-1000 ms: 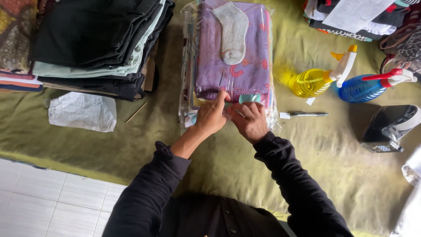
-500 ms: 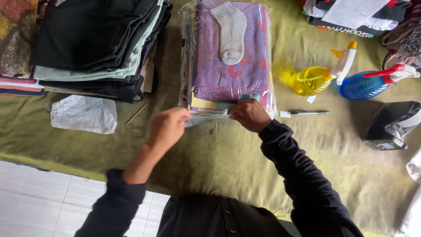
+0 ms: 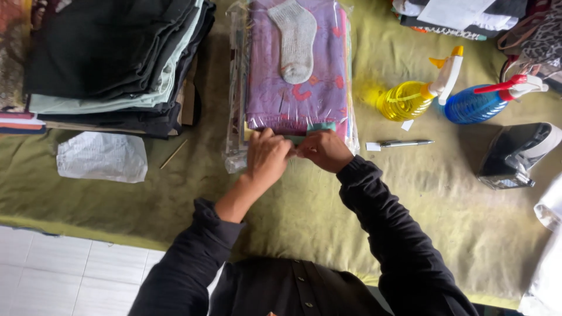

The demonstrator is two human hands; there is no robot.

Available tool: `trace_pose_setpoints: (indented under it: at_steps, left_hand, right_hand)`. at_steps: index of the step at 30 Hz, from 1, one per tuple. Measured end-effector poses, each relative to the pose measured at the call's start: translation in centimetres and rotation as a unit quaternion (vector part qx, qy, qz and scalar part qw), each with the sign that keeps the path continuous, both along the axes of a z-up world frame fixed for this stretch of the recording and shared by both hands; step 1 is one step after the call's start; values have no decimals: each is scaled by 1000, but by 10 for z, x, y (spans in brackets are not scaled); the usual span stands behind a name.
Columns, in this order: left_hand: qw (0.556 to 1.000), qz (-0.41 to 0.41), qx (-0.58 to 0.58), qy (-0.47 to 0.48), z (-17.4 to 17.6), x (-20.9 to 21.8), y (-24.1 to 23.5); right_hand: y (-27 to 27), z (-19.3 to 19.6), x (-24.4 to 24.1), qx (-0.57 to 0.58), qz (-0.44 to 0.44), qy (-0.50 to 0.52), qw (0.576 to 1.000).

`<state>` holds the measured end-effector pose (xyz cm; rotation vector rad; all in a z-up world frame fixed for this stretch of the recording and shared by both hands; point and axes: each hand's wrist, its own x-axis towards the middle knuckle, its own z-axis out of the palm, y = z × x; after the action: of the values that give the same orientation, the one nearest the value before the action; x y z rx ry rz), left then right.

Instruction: The person wraps a stack of folded clothes, including a visible sock, in clear plastic wrap. They smooth the plastic and secure the package by repeatedly applying pieces of clear tape to the edges and corners. Finally, they move the wrapped bundle aside and pick up a stack of black pants.

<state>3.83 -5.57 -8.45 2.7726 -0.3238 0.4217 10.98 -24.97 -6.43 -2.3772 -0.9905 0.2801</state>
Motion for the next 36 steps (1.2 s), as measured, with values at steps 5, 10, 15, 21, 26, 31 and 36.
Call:
trace_pose_setpoints:
  at_steps: [5,10,15,21,26,31,36]
  left_hand:
    - [992,20,-18,122,3,11,3]
    - [987,42,-30,155,-17,15,1]
    - [909,39,-330,252,30,12,0]
    - [963,45,12,266,-22,32,-4]
    - [991,23,-33,130,15,12,8]
    - [999,-7,-33,-10,0,-11,49]
    - [992,-28,-26,-121,18,-17,27]
  right_hand:
    - [-39,-6,13,21,-90,110,990]
    - [-50,34,-7,9,-203,-161,966]
    - [10,2,-53,127,-89,-301,941]
    - [11,-33,-37,131,-80,-396,905]
    - [5,-36,-23,151,-36,-310,938]
    - [1,-22,-15,151,-14,-180,972]
    - [1,-16,-12,141,-5,-128,982]
